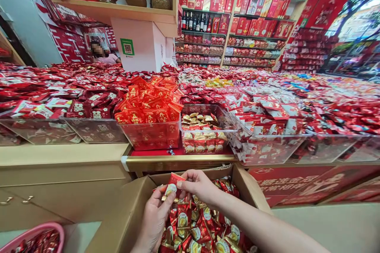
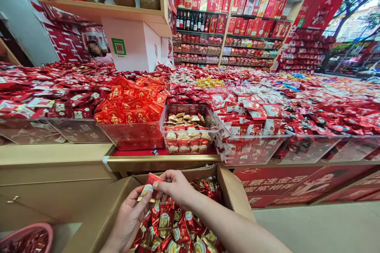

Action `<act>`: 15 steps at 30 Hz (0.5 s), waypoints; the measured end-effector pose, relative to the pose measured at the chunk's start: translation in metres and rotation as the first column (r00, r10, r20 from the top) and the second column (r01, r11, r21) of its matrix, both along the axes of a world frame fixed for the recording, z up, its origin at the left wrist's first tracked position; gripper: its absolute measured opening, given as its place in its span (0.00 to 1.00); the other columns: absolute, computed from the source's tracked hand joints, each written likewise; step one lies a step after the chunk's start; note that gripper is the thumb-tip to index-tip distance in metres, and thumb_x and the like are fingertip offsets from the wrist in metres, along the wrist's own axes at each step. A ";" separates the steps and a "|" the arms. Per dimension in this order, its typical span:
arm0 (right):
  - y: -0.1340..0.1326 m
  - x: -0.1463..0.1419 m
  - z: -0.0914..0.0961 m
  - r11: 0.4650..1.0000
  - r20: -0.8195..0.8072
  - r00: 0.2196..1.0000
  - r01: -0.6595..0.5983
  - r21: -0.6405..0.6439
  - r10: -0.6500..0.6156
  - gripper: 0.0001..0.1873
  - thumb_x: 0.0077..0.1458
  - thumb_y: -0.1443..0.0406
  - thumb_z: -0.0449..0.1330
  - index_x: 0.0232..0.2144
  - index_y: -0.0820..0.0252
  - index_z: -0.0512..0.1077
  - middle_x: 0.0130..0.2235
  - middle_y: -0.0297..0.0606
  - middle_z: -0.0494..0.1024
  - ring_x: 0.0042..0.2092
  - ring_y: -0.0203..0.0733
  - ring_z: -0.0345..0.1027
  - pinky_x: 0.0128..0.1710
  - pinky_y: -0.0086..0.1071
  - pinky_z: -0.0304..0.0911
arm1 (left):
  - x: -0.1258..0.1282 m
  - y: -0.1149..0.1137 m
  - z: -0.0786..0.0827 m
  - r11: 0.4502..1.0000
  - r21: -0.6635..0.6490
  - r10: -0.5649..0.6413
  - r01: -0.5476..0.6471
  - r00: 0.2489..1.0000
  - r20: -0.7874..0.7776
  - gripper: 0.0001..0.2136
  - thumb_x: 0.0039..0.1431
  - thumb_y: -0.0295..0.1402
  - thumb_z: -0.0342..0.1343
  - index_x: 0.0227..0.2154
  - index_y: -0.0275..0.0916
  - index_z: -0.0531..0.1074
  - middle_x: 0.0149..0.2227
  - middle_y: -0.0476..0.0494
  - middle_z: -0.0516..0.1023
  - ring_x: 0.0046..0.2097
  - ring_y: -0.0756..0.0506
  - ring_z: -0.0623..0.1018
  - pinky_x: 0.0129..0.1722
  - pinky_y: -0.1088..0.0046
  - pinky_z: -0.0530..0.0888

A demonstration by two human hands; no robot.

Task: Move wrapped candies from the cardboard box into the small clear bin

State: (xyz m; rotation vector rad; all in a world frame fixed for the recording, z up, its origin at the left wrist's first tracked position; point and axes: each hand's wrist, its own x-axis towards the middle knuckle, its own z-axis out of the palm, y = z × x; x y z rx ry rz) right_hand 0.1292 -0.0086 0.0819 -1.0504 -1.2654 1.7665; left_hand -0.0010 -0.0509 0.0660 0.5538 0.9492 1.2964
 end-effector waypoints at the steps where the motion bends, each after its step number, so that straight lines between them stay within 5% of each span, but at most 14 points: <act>1: 0.001 0.000 0.001 1.000 0.005 1.000 0.022 -0.014 -0.022 0.24 0.32 0.52 0.63 0.25 0.63 0.63 0.18 0.30 0.69 0.20 0.32 0.62 0.19 0.24 0.54 | 0.000 0.000 -0.001 1.000 -0.011 0.011 -0.011 1.000 -0.023 0.11 0.37 0.31 0.64 0.27 0.40 0.72 0.24 0.52 0.80 0.26 0.48 0.77 0.28 0.73 0.73; 5: 0.004 0.002 -0.003 0.994 0.020 0.994 0.107 -0.015 -0.107 0.24 0.28 0.54 0.66 0.23 0.63 0.61 0.18 0.29 0.68 0.19 0.30 0.60 0.18 0.24 0.54 | -0.003 0.005 -0.010 0.998 -0.031 0.047 -0.050 0.995 -0.092 0.11 0.35 0.30 0.65 0.25 0.38 0.73 0.23 0.51 0.79 0.24 0.50 0.76 0.26 0.75 0.73; 9: 0.007 0.010 -0.006 0.988 -0.002 0.995 0.095 0.120 -0.095 0.18 0.32 0.58 0.66 0.20 0.64 0.64 0.23 0.30 0.69 0.22 0.28 0.59 0.23 0.25 0.56 | -0.009 0.009 -0.014 1.000 0.006 0.026 -0.026 1.000 -0.017 0.10 0.38 0.29 0.64 0.27 0.36 0.74 0.23 0.51 0.78 0.22 0.52 0.74 0.21 0.79 0.70; 13: 0.008 0.018 -0.001 0.936 0.034 0.999 -0.031 0.351 0.021 0.11 0.39 0.61 0.63 0.23 0.63 0.69 0.31 0.36 0.73 0.32 0.35 0.66 0.34 0.30 0.61 | -0.013 0.004 -0.005 0.977 -0.053 -0.188 0.206 0.953 0.237 0.11 0.50 0.39 0.54 0.32 0.37 0.73 0.30 0.45 0.78 0.30 0.47 0.76 0.25 0.75 0.72; 15: 0.008 0.019 0.000 0.898 0.081 0.995 -0.088 0.431 0.058 0.10 0.41 0.61 0.62 0.24 0.63 0.71 0.32 0.37 0.74 0.35 0.37 0.66 0.37 0.31 0.61 | -0.014 0.002 -0.002 0.961 -0.077 -0.238 0.264 0.939 0.247 0.10 0.51 0.37 0.54 0.35 0.38 0.73 0.32 0.45 0.78 0.30 0.48 0.76 0.24 0.77 0.71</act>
